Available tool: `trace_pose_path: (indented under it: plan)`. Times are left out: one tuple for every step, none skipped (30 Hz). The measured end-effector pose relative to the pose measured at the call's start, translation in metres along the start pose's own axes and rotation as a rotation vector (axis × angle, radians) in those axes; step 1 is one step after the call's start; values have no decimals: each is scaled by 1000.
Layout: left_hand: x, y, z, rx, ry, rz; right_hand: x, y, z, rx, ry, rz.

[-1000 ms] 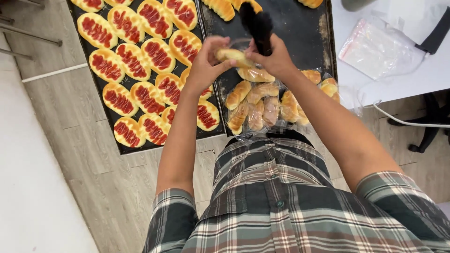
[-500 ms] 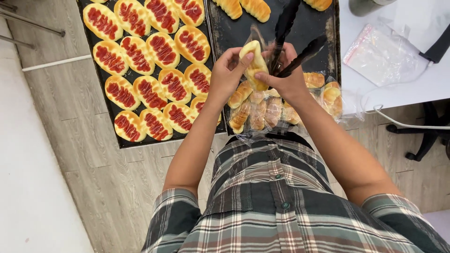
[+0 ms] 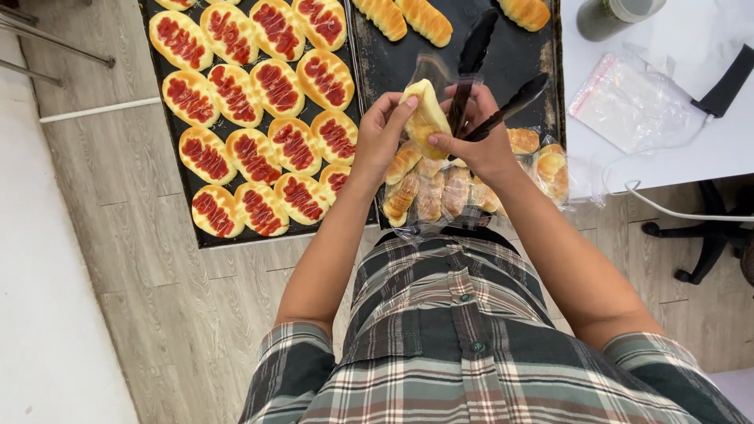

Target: Packing individual bread rolls into plastic bags using tongs from a baking tray.

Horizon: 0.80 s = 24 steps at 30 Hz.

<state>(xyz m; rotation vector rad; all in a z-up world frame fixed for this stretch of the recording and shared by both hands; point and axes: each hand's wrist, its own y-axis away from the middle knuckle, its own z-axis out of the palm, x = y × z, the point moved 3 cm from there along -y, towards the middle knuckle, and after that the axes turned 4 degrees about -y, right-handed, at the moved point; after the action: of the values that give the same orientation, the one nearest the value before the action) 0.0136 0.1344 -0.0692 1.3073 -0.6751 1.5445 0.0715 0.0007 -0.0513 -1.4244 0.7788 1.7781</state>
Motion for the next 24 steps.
trace_pose_path:
  plan:
    - [7,1,-1,1,1,5,-6,1,3,-3,2,-4]
    - [16,2,-3,1,-31,67,-13,1,5,-13,-14,-17]
    - [25,4,-3,2,-62,127,-20,3,8,-24,-30,-28]
    - [31,1,-6,3,-60,131,-27,0,7,-26,-28,-30]
    - [35,-1,-7,-114,-73,69,-35,-1,8,-79,72,-72]
    - [39,-3,-8,-231,-85,8,-42,-3,10,-132,172,-116]
    - [44,-2,-10,-229,-86,10,-39,-5,7,-135,171,-117]
    - [48,-1,-10,-248,-161,-16,-37,-8,4,-140,147,-125]
    - [52,-2,-11,-267,-237,-41,-35,-12,1,-146,124,-134]
    - [48,-5,-11,-265,-237,-38,-36,-15,2,-149,125,-136]
    - [45,-8,-13,-213,-215,-10,-34,-15,1,-117,155,-84]
    - [40,-10,-16,-161,-194,17,-32,-16,0,-86,185,-33]
    - [37,-12,-17,-157,-192,12,-29,-16,-1,-89,184,-26]
    - [35,-13,-17,-189,-147,58,-28,-17,-3,-107,183,-80]
    - [32,-13,-17,-223,-102,99,-27,-16,-4,-121,179,-131]
    - [31,-14,-16,-220,-101,90,-29,-15,-8,-121,176,-121]
    - [30,-15,-16,-187,-223,76,-31,-12,-12,-127,167,-122]
    - [29,-17,-16,-156,-344,62,-34,-10,-16,-132,157,-124]
    - [23,-21,-16,-161,-346,60,-35,-7,-22,-127,156,-123]
    - [20,-25,-16,-122,-411,156,-36,-4,-29,-78,166,-101]
    - [16,-30,-14,-88,-472,254,-37,-1,-38,-25,181,-79]
    - [16,-30,-12,-98,-471,253,-39,3,-47,-15,182,-78]
    - [17,-28,-9,-138,-594,295,-40,7,-56,13,198,-74]
    - [17,-26,-6,-179,-717,339,-41,11,-65,41,214,-70]
